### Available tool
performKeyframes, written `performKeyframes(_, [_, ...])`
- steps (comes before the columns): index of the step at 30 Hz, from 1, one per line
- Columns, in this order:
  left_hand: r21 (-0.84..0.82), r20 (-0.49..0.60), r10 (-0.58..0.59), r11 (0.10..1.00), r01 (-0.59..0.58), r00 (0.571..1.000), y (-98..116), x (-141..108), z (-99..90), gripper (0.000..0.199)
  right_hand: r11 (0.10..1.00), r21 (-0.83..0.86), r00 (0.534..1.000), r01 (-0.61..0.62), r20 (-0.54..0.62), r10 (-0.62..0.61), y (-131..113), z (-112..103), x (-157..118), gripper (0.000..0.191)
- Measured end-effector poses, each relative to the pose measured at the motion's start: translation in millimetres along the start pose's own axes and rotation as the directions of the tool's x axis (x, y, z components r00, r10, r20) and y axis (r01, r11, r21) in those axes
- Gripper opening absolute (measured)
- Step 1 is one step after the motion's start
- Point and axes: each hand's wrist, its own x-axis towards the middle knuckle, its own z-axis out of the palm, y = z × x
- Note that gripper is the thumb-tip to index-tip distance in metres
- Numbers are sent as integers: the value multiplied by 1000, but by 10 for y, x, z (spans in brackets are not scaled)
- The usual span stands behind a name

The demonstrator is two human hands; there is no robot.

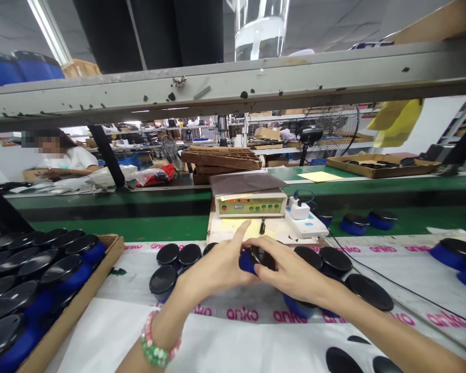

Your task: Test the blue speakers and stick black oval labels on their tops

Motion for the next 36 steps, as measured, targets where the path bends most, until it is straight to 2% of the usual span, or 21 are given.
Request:
performKeyframes(2, [23,-11,-25,999,26,1000,-144,-6,-186,84,1000,0,1000,3,5,-3,6,33,13,39])
performKeyframes(4, [93,-61,-79,992,84,995,-347,-9,-354,59,1000,2,1000,14,24,-14,-7,76,17,34])
performKeyframes(6, [141,-81,-139,979,150,987,-563,-6,-456,42,1000,5,998,31,56,-31,-39,135,25,27])
performKeyframes(9, [183,-38,-212,959,215,977,-807,14,-471,31,998,17,991,67,116,-69,-105,232,56,19])
performKeyframes(11, [194,-2,-240,952,236,971,-890,33,-433,29,995,30,984,93,147,-97,-146,289,84,20])
performKeyframes(15, [203,45,-276,944,261,960,-934,54,-383,31,991,2,952,135,276,-131,-183,362,129,39])
performKeyframes(18, [201,86,-277,946,256,957,-943,52,-396,29,977,-92,900,191,415,-136,-181,390,155,38])
performKeyframes(21, [194,130,-274,949,247,953,-958,40,-429,28,965,-125,868,229,475,-145,-175,408,183,41])
performKeyframes(24, [189,148,-269,952,239,952,-975,25,-463,29,962,-134,857,237,496,-142,-182,426,205,40])
performKeyframes(29, [166,142,-223,966,199,964,-986,52,-424,32,966,-140,885,217,447,-134,-242,494,244,27])
performKeyframes(32, [154,132,-183,975,163,974,-986,115,-327,33,973,-137,912,184,392,-118,-307,590,270,29])
performKeyframes(36, [176,113,-195,969,173,974,-1009,171,-242,33,984,-136,946,118,317,-70,-365,735,273,35])
